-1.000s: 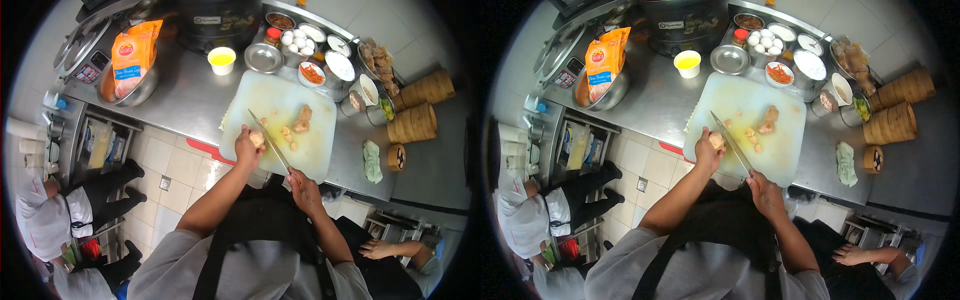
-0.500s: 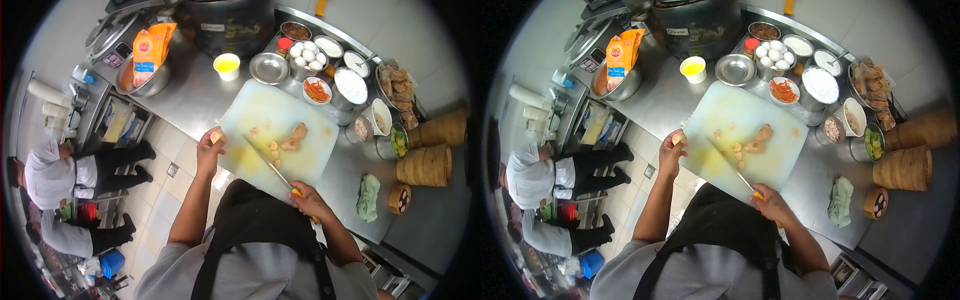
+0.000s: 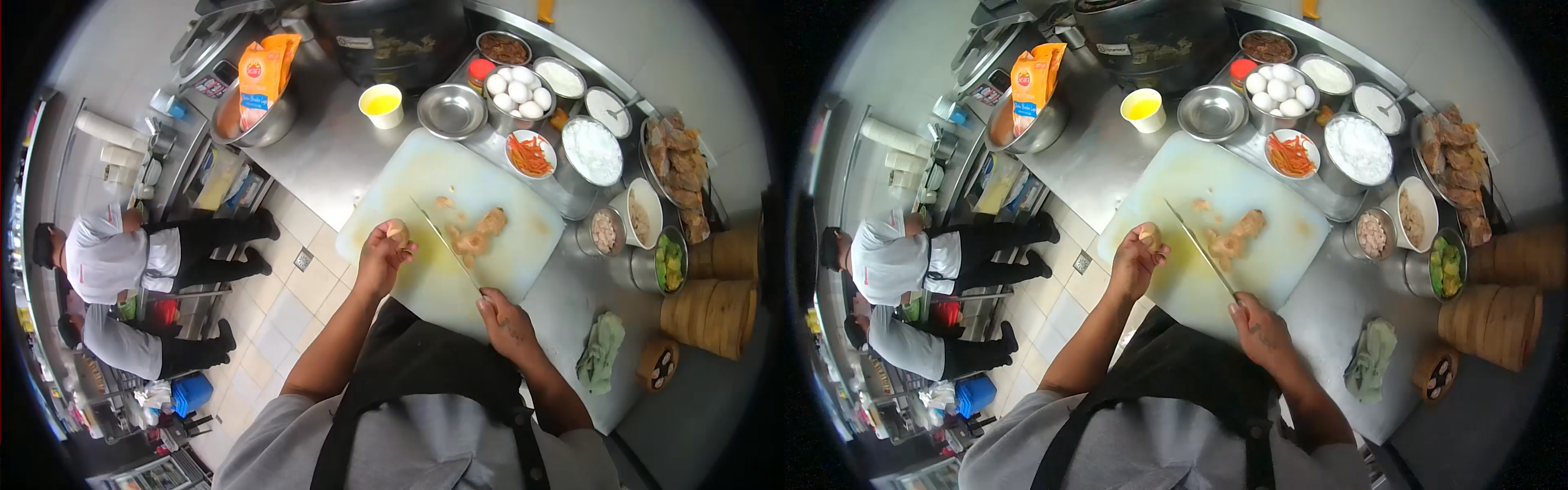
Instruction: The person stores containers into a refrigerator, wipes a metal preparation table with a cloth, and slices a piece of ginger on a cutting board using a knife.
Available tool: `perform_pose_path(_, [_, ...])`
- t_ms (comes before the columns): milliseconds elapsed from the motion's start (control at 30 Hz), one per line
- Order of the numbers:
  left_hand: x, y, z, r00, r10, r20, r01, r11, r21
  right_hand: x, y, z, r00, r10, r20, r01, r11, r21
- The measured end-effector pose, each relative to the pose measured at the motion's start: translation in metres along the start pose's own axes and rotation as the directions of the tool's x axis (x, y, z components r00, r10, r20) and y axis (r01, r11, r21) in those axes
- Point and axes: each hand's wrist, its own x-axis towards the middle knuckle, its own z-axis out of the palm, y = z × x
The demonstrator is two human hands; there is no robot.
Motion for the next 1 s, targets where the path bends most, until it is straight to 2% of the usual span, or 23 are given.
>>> perform_pose_path(33, [0.001, 0.001, -0.001, 0.999, -0.02, 0.05, 0.029, 0.984, -0.174, -0.003, -0.002, 0.0, 0.995, -0.071, -0.07, 0.077, 0.993, 0.093])
perform_pose_path(67, [0.002, 0.0, -0.002, 0.999, -0.016, 0.039, 0.023, 0.984, -0.178, -0.004, -0.004, -0.002, 0.995, -0.077, -0.06, 0.082, 0.993, 0.088])
perform_pose_path(133, [0.01, -0.004, 0.001, 0.997, -0.006, -0.083, -0.026, 0.923, -0.385, -0.005, -0.008, -0.006, 0.997, -0.062, -0.046, 0.066, 0.993, 0.1])
perform_pose_path(167, [0.014, -0.005, 0.004, 0.996, -0.002, -0.086, -0.031, 0.922, -0.385, -0.005, -0.01, -0.008, 0.997, -0.067, -0.043, 0.071, 0.993, 0.099])
perform_pose_path(233, [0.025, -0.006, 0.011, 0.973, -0.082, -0.215, -0.026, 0.889, -0.458, -0.005, -0.01, -0.013, 0.994, -0.1, -0.031, 0.103, 0.989, 0.108])
perform_pose_path(367, [0.039, 0.015, 0.036, 0.961, -0.09, -0.262, -0.043, 0.886, -0.462, -0.012, 0.0, -0.014, 0.989, -0.132, -0.067, 0.137, 0.987, 0.083])
perform_pose_path(467, [0.04, 0.018, 0.041, 0.943, -0.078, -0.324, -0.063, 0.913, -0.404, -0.017, 0.01, -0.006, 0.988, -0.097, -0.122, 0.115, 0.981, 0.156])
perform_pose_path(500, [0.044, 0.011, 0.039, 0.93, -0.12, -0.349, -0.026, 0.922, -0.387, -0.016, 0.01, -0.008, 0.988, -0.096, -0.118, 0.114, 0.981, 0.159])
perform_pose_path(567, [0.051, 0.002, 0.04, 0.917, -0.159, -0.365, 0.015, 0.93, -0.368, -0.013, 0.01, -0.013, 0.936, -0.293, -0.195, 0.305, 0.952, 0.036])
perform_pose_path(633, [0.058, -0.007, 0.047, 0.889, -0.28, -0.361, 0.053, 0.848, -0.527, -0.013, 0.01, -0.017, 0.939, -0.291, -0.185, 0.299, 0.954, 0.019])
perform_pose_path(733, [0.049, 0.014, 0.078, 0.867, -0.282, -0.412, 0.047, 0.868, -0.494, -0.014, 0.011, -0.018, 0.94, -0.29, -0.178, 0.291, 0.957, -0.023])
perform_pose_path(967, [0.052, 0.001, 0.066, 0.883, -0.233, -0.407, 0.039, 0.901, -0.431, -0.012, 0.01, -0.017, 0.934, -0.302, -0.189, 0.294, 0.953, -0.069])
perform_pose_path(1000, [0.055, -0.009, 0.058, 0.876, -0.193, -0.442, -0.002, 0.915, -0.404, -0.011, 0.01, -0.014, 0.936, -0.299, -0.186, 0.292, 0.954, -0.065])
